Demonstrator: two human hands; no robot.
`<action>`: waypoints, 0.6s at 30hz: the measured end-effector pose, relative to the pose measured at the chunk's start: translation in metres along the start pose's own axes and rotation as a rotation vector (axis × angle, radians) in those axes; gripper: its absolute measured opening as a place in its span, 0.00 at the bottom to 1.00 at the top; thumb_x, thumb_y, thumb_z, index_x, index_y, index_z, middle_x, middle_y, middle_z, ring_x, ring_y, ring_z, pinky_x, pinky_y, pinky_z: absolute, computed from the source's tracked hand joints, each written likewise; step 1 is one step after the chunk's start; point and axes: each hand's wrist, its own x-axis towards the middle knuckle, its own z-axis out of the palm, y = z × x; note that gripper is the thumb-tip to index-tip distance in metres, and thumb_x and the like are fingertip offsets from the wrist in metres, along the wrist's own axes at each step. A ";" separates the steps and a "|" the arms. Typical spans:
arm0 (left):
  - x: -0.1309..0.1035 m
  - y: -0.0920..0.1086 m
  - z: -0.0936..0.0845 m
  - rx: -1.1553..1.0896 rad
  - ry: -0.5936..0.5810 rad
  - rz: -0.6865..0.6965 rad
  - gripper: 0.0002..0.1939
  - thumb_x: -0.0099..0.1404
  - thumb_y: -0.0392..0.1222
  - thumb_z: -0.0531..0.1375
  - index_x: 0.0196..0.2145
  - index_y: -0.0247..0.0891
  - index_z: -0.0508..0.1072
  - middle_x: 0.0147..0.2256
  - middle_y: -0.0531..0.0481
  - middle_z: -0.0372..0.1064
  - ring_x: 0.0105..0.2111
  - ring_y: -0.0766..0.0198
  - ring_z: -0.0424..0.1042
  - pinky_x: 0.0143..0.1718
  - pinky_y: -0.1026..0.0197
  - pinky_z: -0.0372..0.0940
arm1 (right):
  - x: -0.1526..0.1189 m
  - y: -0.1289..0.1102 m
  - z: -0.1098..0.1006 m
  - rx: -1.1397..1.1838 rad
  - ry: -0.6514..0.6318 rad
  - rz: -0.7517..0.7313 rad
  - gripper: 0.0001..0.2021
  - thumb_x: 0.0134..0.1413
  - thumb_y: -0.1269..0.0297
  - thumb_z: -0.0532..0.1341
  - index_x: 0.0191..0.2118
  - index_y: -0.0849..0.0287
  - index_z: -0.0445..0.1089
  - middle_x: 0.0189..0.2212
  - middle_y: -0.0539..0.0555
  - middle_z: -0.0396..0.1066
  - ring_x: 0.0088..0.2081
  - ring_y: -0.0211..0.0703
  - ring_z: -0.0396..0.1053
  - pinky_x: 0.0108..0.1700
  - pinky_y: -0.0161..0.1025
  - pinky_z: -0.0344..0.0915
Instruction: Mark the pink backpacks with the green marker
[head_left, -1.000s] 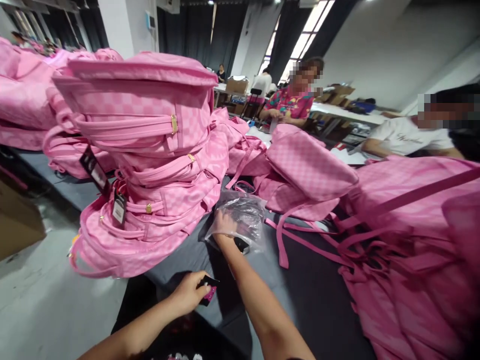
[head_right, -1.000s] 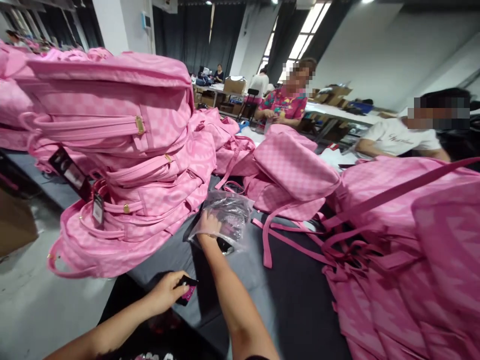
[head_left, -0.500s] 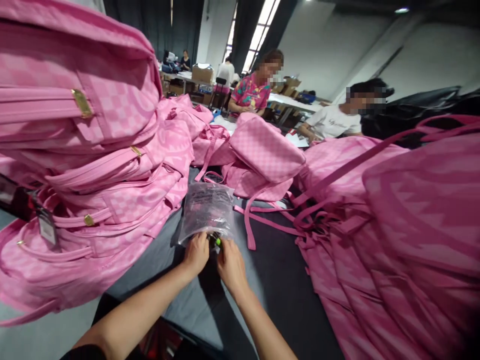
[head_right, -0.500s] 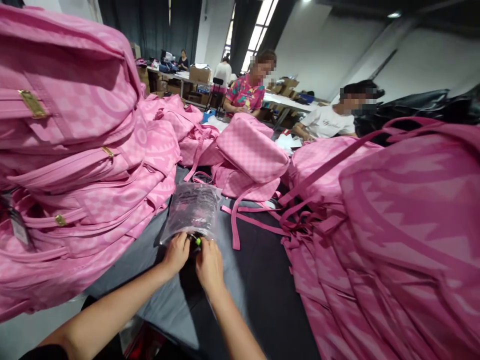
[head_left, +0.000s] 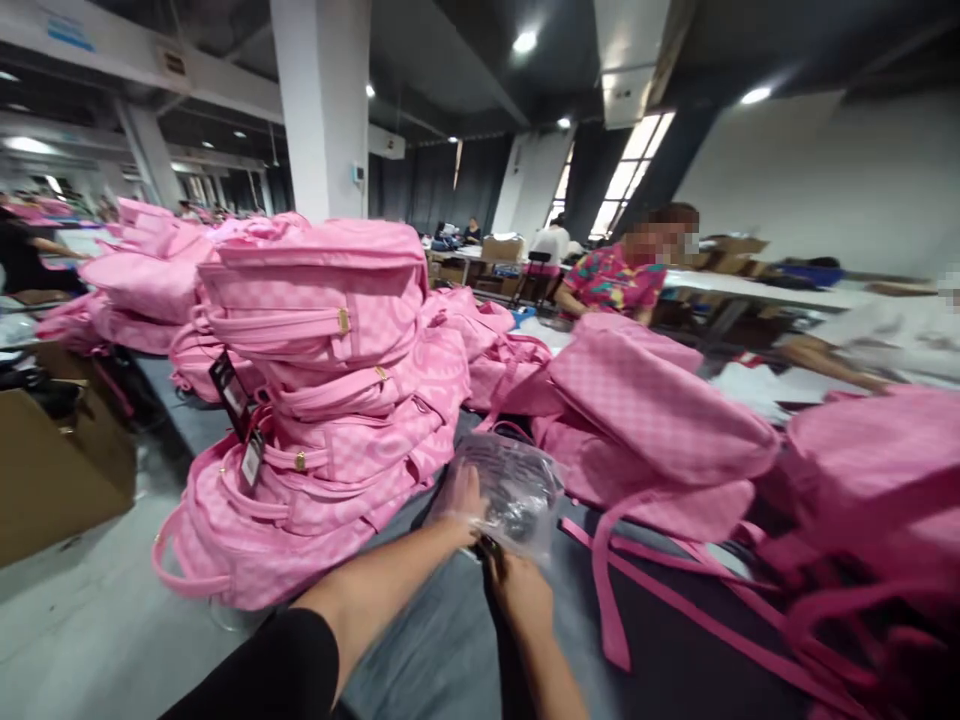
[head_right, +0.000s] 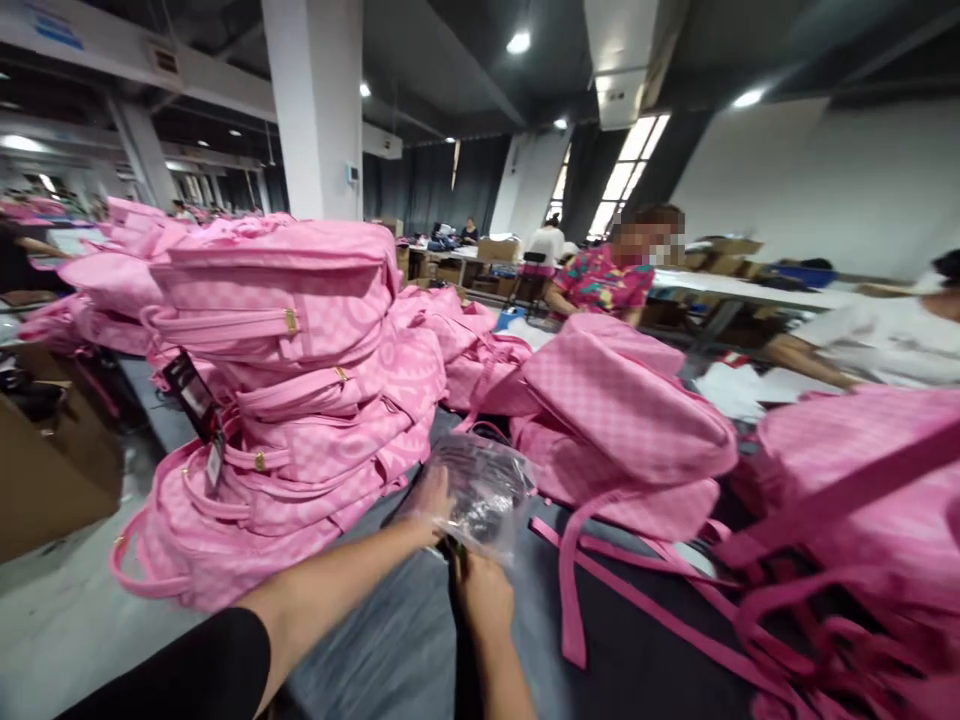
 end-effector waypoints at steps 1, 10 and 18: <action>-0.012 0.004 0.002 0.003 -0.012 -0.019 0.35 0.66 0.33 0.50 0.65 0.09 0.46 0.66 0.15 0.40 0.69 0.36 0.41 0.67 0.42 0.45 | 0.004 0.002 0.000 -0.001 -0.010 0.004 0.20 0.69 0.58 0.48 0.56 0.58 0.70 0.41 0.64 0.76 0.42 0.54 0.76 0.39 0.43 0.70; -0.136 0.033 -0.132 0.094 0.166 0.570 0.16 0.71 0.38 0.51 0.51 0.35 0.73 0.51 0.42 0.73 0.52 0.59 0.72 0.57 0.56 0.65 | -0.006 0.003 0.004 -0.010 -0.003 0.008 0.22 0.69 0.57 0.44 0.61 0.59 0.63 0.39 0.63 0.75 0.43 0.53 0.76 0.39 0.42 0.69; -0.087 0.075 -0.407 0.778 0.889 0.167 0.48 0.57 0.52 0.68 0.67 0.35 0.52 0.69 0.36 0.46 0.69 0.41 0.41 0.67 0.37 0.43 | -0.027 -0.009 0.026 0.048 0.310 0.034 0.27 0.68 0.55 0.43 0.65 0.63 0.56 0.52 0.65 0.67 0.48 0.55 0.71 0.42 0.46 0.70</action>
